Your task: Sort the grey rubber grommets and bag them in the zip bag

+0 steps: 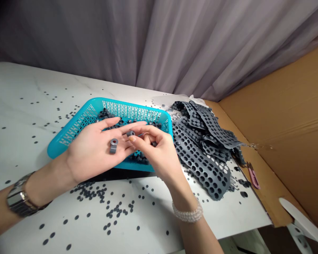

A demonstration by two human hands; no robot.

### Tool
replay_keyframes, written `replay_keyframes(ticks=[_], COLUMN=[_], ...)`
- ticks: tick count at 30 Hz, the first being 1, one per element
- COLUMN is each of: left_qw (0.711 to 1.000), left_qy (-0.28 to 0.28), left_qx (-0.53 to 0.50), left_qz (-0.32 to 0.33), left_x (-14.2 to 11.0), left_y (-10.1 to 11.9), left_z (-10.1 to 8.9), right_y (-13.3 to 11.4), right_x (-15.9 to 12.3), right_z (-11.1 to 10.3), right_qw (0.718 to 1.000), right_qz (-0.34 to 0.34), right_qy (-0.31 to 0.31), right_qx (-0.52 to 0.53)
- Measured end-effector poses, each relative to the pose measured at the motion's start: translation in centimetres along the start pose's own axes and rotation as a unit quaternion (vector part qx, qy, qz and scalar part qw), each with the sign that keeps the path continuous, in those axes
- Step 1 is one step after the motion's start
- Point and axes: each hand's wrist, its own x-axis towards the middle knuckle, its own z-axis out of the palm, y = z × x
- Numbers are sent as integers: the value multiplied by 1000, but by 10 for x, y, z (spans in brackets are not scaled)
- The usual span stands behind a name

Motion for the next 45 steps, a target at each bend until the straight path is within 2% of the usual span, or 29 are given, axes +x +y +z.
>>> replay_keyframes(ticks=[3,6,9,18,23,25,28,30,33,36,39,45], left_qw=[1000,1000,999,1000,999,999,999,999,1000,999,997,999], left_qy=[6,22,26,6,-37,-49,-47,-32,-1,41,62,41], left_qx=[-7,-16,-14,-17,-11,-11,-9,-6,-5,12,26,16], left_qz=[4,9,14,14,12,8,4,12,25,29,28,31], left_x=[0,-1,-1,-2,0,1,2,2,0,-1,-1,0], left_y=[0,0,0,1,1,0,0,-1,-1,-2,-2,-2], left_z=[-1,0,1,1,-5,-7,-9,-8,-7,-7,-7,-6], right_y=[-2,-4,-4,-3,-7,-7,-5,-3,-2,-2,-2,0], right_x=[2,3,4,5,4,5,4,1,-5,-12,-17,-16], right_z=[-4,-7,-8,-9,-11,-11,-8,-2,8,19,26,24], right_qw=[986,954,923,892,900,914,951,976,996,998,984,967], right_qz=[76,134,177,214,192,173,131,88,25,-38,-95,-131], right_qy=[-54,-88,-103,-119,-102,-81,-46,-31,-34,-29,-30,-24], right_qx=[137,254,326,380,379,357,276,197,85,-40,-151,-219])
